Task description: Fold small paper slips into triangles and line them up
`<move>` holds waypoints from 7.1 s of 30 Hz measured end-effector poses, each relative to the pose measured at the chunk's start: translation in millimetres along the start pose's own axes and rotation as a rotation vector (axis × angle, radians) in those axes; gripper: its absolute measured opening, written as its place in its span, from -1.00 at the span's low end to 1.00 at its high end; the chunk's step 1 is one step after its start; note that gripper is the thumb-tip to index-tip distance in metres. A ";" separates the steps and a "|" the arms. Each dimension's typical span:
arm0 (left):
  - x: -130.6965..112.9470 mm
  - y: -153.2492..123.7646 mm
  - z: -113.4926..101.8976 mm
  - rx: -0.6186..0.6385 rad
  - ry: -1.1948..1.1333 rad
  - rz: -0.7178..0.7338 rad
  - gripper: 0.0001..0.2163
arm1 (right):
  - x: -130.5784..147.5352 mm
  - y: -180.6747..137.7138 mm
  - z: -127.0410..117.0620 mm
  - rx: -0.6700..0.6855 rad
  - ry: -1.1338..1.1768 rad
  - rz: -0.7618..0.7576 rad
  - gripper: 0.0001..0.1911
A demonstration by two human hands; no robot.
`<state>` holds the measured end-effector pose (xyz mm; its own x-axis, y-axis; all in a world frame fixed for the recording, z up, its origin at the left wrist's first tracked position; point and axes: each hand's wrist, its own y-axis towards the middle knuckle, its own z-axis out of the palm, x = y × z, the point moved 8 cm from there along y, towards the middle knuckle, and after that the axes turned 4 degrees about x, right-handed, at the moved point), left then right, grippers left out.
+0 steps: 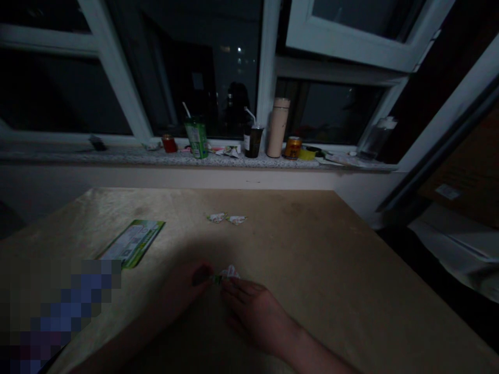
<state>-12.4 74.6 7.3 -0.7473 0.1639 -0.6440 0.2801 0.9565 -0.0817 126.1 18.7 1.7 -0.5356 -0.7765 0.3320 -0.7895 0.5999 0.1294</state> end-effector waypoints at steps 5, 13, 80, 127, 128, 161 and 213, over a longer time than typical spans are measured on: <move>6.6 1.9 1.2 -0.030 -0.075 0.002 -0.70 | 1.8 0.0 -3.2 -0.022 0.002 -0.006 -0.50; 8.6 1.7 0.7 -0.016 0.017 0.033 -0.80 | 2.0 0.5 -1.0 -0.011 -0.008 -0.008 -0.52; -36.2 -53.0 80.9 -0.305 1.065 0.479 -0.54 | 1.4 2.7 -0.7 -0.031 0.044 0.021 -0.44; -13.7 12.4 24.3 0.045 0.288 0.319 -0.65 | -21.3 -8.1 -25.2 -0.284 -0.157 0.065 -0.82; -15.4 12.7 25.2 0.051 0.303 0.329 -0.63 | -23.2 -8.2 -25.6 -0.292 -0.136 0.063 -0.83; -24.7 12.8 30.3 0.026 0.339 0.365 -0.70 | -52.3 17.4 -36.6 -0.264 0.018 0.099 -0.80; 1.5 19.1 34.3 0.338 -1.075 -0.036 -0.71 | -57.1 23.7 -4.7 -0.321 1.188 0.226 -0.60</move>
<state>12.6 84.8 -21.4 0.1026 -0.3114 -0.9447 0.5400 0.8150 -0.2100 139.4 78.2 -9.9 0.0835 -0.0967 0.9918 -0.5171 0.8466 0.1261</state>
